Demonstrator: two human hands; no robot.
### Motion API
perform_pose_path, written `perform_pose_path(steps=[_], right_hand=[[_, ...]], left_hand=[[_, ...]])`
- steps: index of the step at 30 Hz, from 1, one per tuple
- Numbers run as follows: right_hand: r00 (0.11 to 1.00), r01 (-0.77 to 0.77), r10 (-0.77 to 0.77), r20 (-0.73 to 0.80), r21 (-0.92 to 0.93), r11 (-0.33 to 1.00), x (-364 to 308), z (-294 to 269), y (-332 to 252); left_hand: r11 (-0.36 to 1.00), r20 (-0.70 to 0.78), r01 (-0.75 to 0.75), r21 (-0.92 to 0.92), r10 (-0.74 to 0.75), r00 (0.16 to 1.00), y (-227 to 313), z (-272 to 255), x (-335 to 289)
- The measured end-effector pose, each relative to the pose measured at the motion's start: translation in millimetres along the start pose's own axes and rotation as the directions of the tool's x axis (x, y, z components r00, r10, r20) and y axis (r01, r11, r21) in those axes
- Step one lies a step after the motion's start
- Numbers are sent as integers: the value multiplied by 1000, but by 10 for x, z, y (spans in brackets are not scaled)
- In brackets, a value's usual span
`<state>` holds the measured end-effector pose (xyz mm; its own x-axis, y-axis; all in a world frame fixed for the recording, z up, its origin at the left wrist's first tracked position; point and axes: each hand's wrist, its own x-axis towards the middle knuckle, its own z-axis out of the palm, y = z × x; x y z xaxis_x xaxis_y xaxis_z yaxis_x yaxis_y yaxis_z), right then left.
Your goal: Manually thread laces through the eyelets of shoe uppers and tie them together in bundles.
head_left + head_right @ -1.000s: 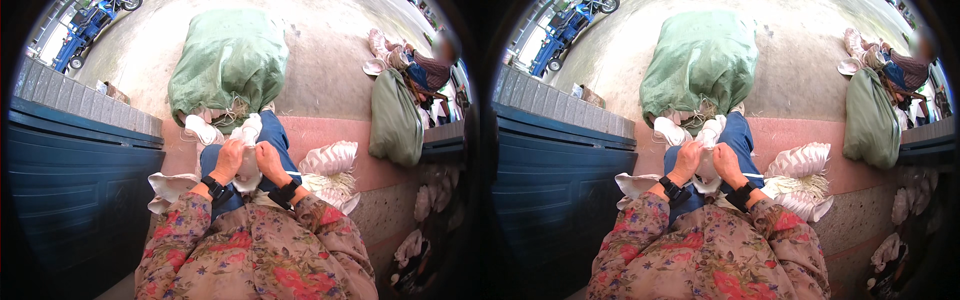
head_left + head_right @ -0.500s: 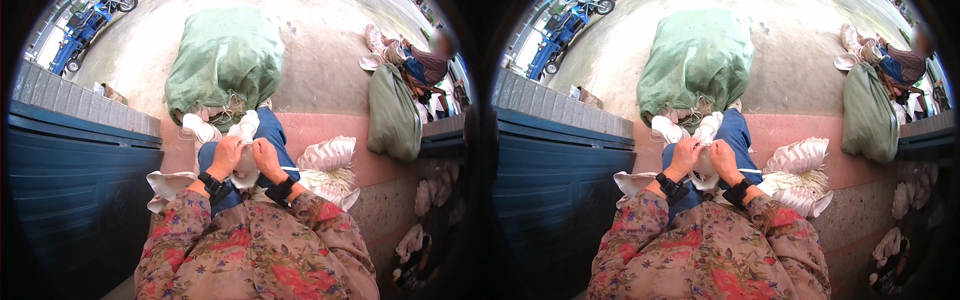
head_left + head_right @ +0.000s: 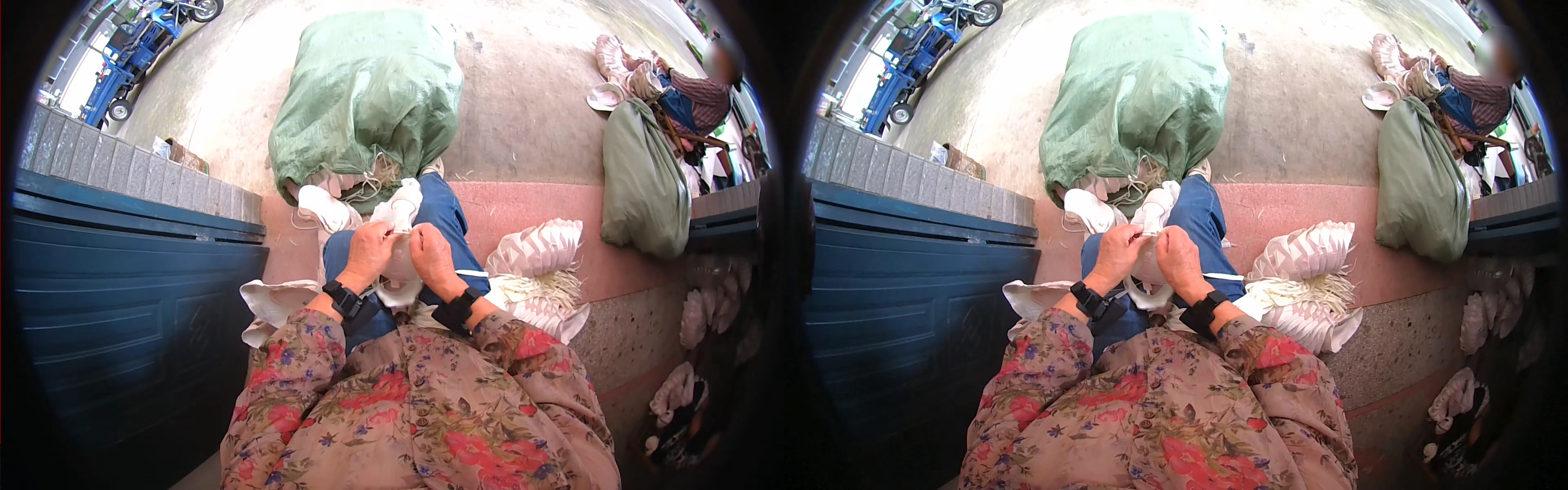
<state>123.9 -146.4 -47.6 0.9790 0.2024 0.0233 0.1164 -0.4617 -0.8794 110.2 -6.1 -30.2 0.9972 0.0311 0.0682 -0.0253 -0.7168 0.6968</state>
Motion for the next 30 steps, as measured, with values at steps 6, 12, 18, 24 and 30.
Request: perform_pose_path(steps=[6, 12, 18, 24, 30], right_hand=[[993, 118, -118, -20, -2, 993, -6, 8, 12], [973, 227, -230, -10, -117, 967, 144, -14, -30], [946, 318, -304, 113, -143, 937, 253, 110, -316], [926, 374, -359, 116, -160, 914, 54, -157, -176], [941, 302, -269, 206, -149, 941, -50, -207, -113]], left_hand=[[1000, -18, -9, -15, 9, 1000, 23, -8, -47], [999, 19, -6, -42, 7, 1000, -15, -54, -6], [996, -27, -92, 16, 93, 995, -61, -257, 27], [871, 54, -440, 217, 439, 897, -158, -59, 39], [744, 222, -533, 403, 486, 845, -269, -423, -52]])
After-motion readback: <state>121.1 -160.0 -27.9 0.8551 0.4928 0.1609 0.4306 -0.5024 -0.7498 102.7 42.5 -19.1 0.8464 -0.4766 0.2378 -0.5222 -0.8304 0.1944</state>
